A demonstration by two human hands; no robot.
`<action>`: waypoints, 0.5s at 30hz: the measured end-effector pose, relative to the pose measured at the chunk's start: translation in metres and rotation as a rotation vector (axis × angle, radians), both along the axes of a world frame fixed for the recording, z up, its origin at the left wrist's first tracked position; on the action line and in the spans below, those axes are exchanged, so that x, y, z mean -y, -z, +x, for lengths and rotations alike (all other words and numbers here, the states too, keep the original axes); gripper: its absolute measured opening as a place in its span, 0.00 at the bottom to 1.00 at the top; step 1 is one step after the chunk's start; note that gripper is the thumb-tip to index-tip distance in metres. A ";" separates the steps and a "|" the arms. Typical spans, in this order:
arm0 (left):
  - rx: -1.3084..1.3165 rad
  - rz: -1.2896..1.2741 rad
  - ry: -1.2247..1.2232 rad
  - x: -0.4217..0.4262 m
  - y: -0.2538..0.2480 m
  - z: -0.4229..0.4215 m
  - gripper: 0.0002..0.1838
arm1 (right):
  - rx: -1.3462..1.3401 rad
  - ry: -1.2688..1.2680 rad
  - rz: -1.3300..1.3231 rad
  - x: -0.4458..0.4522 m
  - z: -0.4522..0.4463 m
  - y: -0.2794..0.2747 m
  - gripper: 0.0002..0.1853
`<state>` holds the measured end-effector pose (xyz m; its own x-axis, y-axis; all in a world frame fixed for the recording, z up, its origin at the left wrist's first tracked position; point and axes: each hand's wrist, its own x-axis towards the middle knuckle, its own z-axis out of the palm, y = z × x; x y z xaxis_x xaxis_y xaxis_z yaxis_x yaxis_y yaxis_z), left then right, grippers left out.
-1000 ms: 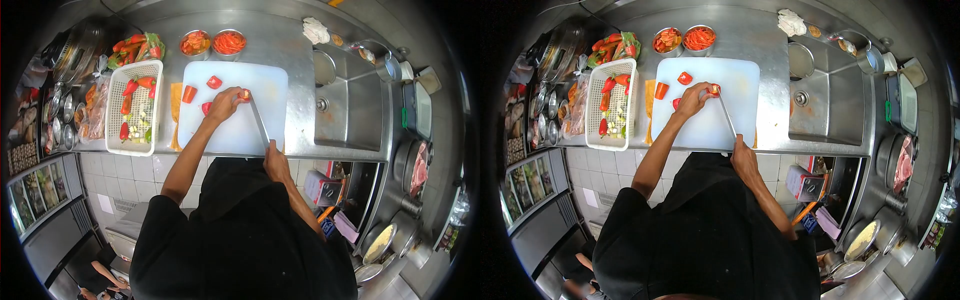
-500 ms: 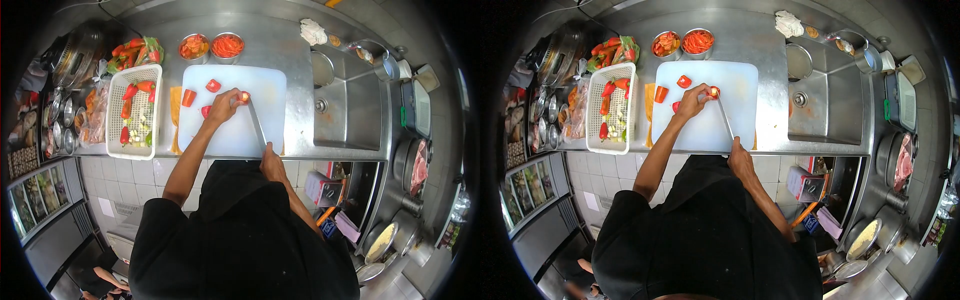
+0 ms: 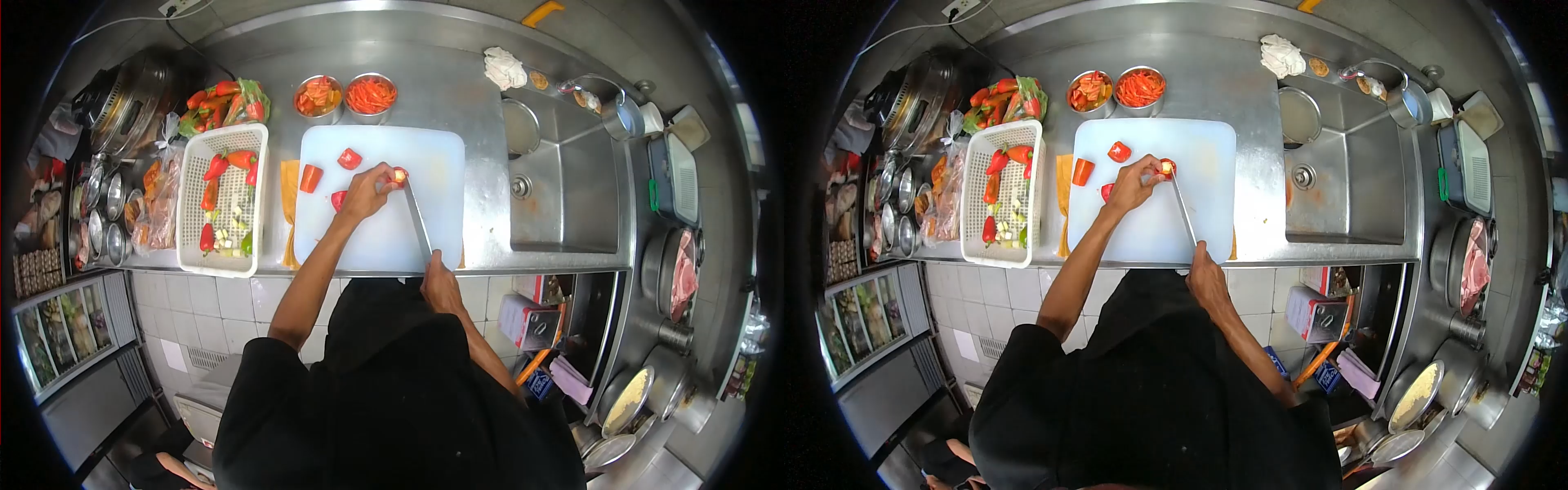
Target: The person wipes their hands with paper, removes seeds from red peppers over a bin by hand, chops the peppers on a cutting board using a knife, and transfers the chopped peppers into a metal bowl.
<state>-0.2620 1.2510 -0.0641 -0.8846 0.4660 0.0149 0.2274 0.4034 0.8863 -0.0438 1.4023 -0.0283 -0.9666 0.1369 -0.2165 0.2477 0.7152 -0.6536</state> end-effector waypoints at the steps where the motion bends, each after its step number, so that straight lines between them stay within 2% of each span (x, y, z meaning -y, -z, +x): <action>1: -0.002 -0.001 0.003 -0.001 -0.001 0.000 0.11 | 0.006 -0.014 -0.002 0.000 -0.001 -0.001 0.09; 8: 0.005 0.034 -0.028 -0.001 0.008 0.003 0.11 | 0.037 -0.003 -0.030 0.006 0.001 0.002 0.09; 11: 0.047 0.047 -0.082 -0.001 0.009 0.002 0.10 | -0.032 -0.012 0.000 0.008 0.002 0.003 0.11; 13: 0.062 0.074 -0.130 0.003 0.013 -0.009 0.09 | 0.101 -0.011 0.015 0.007 -0.003 -0.003 0.13; 15: 0.014 -0.054 -0.038 0.005 0.015 -0.019 0.08 | 0.125 -0.021 -0.005 0.004 -0.007 -0.011 0.14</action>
